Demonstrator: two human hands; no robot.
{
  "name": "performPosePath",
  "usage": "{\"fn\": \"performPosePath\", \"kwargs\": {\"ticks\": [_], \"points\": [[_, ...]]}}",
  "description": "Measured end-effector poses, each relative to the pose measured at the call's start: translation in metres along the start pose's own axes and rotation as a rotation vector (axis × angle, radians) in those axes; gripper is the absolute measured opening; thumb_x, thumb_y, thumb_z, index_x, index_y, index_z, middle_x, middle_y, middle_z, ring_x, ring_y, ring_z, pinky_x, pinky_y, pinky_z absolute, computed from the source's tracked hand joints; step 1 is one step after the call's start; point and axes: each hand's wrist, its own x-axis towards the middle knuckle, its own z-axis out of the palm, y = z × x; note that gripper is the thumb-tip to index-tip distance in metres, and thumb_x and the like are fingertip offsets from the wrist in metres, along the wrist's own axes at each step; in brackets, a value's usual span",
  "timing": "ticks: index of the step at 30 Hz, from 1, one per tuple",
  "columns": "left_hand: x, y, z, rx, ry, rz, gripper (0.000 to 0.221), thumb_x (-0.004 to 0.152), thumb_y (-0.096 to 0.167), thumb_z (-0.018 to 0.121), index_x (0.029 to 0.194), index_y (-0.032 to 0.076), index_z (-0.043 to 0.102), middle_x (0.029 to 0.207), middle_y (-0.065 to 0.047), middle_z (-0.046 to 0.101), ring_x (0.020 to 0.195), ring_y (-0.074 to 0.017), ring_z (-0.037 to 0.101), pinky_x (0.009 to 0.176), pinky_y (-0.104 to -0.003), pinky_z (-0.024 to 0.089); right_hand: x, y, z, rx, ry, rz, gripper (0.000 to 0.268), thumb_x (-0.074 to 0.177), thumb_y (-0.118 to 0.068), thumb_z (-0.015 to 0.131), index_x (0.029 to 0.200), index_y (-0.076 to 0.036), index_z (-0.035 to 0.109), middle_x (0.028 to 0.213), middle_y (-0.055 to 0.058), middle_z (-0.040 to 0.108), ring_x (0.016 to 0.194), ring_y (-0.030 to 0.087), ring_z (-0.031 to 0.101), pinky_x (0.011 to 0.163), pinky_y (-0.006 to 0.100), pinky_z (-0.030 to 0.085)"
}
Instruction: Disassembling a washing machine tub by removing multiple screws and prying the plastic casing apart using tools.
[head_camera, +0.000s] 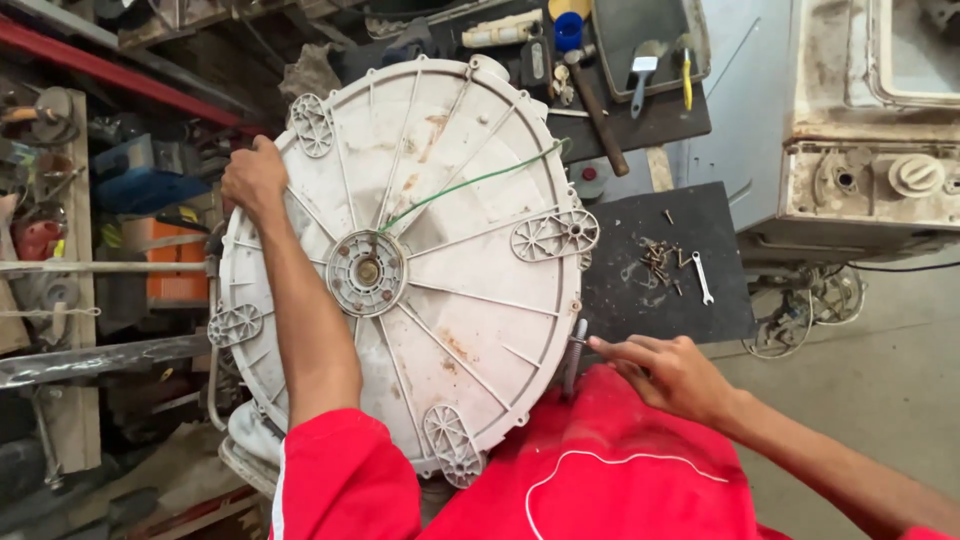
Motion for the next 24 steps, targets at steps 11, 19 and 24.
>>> {"fn": "performPosePath", "kwargs": {"ticks": [11,19,24], "points": [[0.007,-0.004,0.003,0.052,-0.003,-0.02,0.062,0.097,0.046,0.043,0.096,-0.005,0.077,0.091,-0.026,0.076,0.081,-0.0451,0.071,0.08,-0.052,0.053,0.009,-0.032,-0.034,-0.288,-0.339,0.212,0.062,0.087,-0.023,0.062,0.147,-0.035,0.054,0.076,0.003,0.069,0.047,0.025,0.061,0.049,0.042,0.052],[-0.002,0.012,-0.014,0.024,-0.143,-0.023,0.065,0.1,0.05,0.042,0.106,-0.005,0.075,0.103,-0.027,0.074,0.092,-0.0458,0.07,0.089,-0.055,0.049,-0.012,-0.018,-0.052,-0.13,-0.093,0.257,0.055,0.082,-0.02,0.07,0.136,-0.034,0.066,0.086,-0.007,0.084,0.039,0.016,0.059,0.045,0.037,0.05],[-0.006,0.008,-0.017,0.002,-0.115,-0.035,0.062,0.1,0.047,0.043,0.104,-0.006,0.076,0.101,-0.027,0.074,0.09,-0.0444,0.07,0.089,-0.053,0.05,0.014,-0.026,-0.056,0.026,0.217,0.42,0.048,0.081,-0.008,0.075,0.128,-0.016,0.072,0.085,0.0,0.084,0.041,0.011,0.046,0.04,0.029,0.04]]}}
